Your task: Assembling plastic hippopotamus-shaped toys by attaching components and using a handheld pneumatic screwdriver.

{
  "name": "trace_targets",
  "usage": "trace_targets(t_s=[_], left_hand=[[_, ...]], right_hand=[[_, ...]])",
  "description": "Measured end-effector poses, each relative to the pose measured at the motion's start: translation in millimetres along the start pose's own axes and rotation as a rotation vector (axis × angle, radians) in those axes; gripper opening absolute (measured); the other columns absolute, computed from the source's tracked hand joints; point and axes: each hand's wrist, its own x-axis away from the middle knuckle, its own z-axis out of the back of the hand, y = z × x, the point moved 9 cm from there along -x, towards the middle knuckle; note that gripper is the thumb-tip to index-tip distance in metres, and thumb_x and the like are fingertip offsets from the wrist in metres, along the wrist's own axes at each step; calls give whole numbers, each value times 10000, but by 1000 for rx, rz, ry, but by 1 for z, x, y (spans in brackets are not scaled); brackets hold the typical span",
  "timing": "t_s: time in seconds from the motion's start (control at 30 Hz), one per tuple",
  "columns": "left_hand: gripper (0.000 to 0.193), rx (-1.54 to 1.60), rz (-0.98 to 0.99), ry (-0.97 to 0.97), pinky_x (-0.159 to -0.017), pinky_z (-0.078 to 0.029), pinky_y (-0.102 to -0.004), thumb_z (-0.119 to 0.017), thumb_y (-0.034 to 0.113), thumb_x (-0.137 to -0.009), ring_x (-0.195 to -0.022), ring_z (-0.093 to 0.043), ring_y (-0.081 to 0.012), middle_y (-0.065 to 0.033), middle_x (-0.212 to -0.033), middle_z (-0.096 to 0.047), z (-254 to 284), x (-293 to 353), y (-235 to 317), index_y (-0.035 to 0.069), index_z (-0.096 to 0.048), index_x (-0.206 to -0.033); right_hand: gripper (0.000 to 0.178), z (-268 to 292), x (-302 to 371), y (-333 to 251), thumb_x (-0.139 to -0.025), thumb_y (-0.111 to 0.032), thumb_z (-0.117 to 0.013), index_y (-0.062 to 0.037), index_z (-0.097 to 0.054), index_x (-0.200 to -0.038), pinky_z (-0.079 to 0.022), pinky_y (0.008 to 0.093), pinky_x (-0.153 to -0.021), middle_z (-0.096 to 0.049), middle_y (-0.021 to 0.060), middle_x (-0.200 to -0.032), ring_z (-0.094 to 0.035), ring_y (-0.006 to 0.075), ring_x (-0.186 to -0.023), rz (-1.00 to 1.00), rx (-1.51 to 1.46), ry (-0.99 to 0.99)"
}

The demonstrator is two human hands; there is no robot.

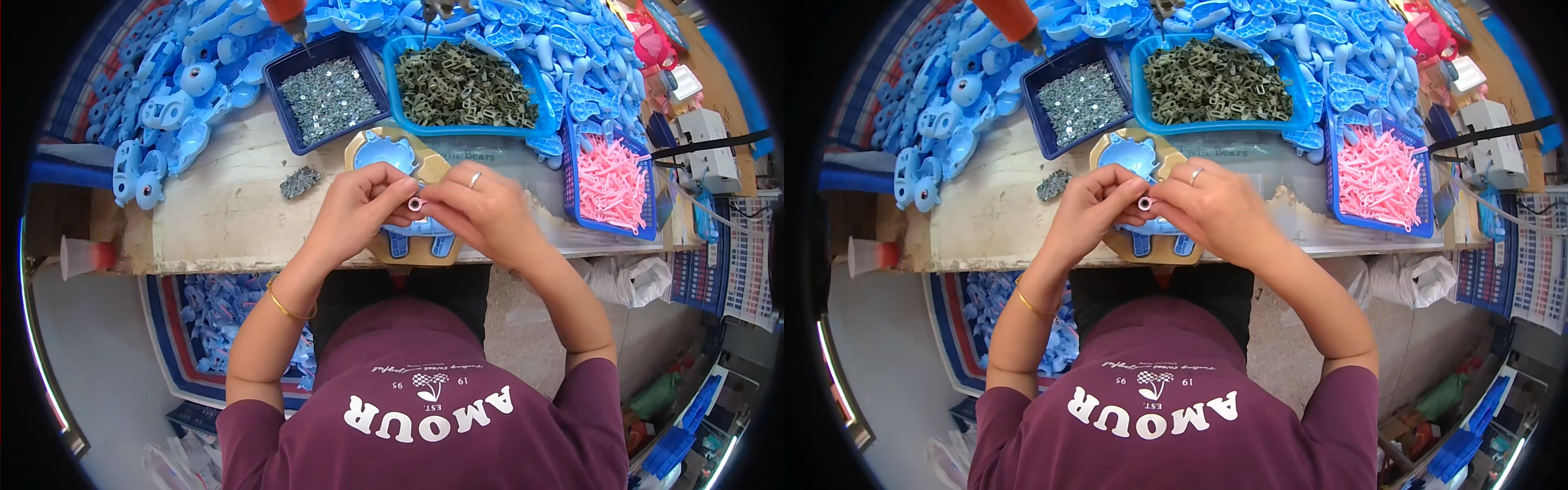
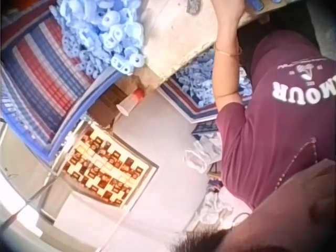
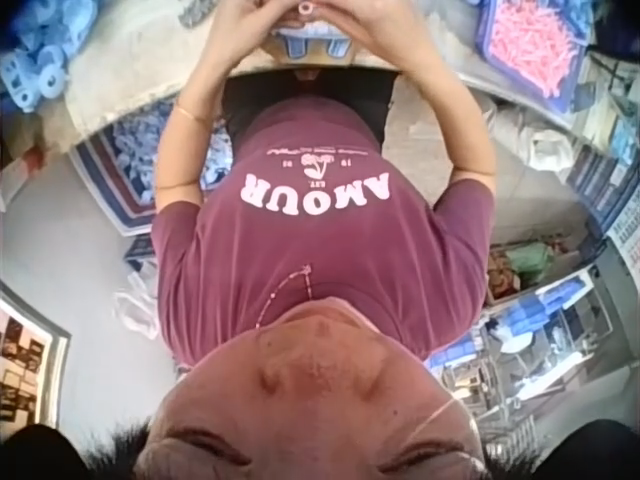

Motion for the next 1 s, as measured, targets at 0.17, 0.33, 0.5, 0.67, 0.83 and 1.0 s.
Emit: trace_targets(t_s=[0.17,0.33,0.5,0.67,0.83,1.0], left_hand=[[282,-250,-212,304,-669,-562,-234,-519,209,-1071,-825,-724,-135,-120,-1040,-747,31,13,32,4,-670,-1193],[251,-451,-428,447,-607,-529,-259,-583,220,-1040,-749,-713,-127,-92,-909,-765,53,30,46,9,-713,-1082],[190,-651,-497,453,-687,-511,-267,-601,161,-1027,-819,-674,-128,-74,-957,-754,47,40,41,14,-721,-1051],[128,-843,-573,388,-787,-519,-342,-636,95,-973,-932,-673,-237,-99,-979,-739,34,46,42,23,-721,-1036],[168,-1035,-735,197,-926,-520,-418,-684,118,-910,-1095,-636,-301,-99,-1113,-713,7,53,37,58,-716,-1063],[324,-1333,-743,-17,-1171,-347,-504,-727,292,-880,-1335,-493,-292,-81,-1321,-596,-13,50,11,104,-683,-1140]], right_hand=[[130,-7,3,7,-840,-157,-762,-91,-725,-946,-507,383,-655,-646,42,-846,-635,238,-779,-49,167,-20],[99,-33,7,1,-844,-184,-756,-104,-723,-892,-477,368,-671,-635,16,-822,-620,215,-799,-3,223,-7],[105,-53,9,1,-846,-198,-750,-107,-697,-853,-458,355,-710,-600,18,-803,-599,211,-802,7,248,-68],[104,-62,12,2,-843,-183,-742,-97,-685,-855,-462,363,-716,-581,26,-802,-591,218,-814,37,253,-106],[104,-62,8,4,-819,-165,-740,-92,-686,-869,-477,376,-734,-587,36,-821,-596,233,-845,63,259,-143],[162,-49,6,10,-796,-123,-742,-81,-688,-943,-505,399,-754,-600,56,-889,-605,273,-893,37,193,-87]])
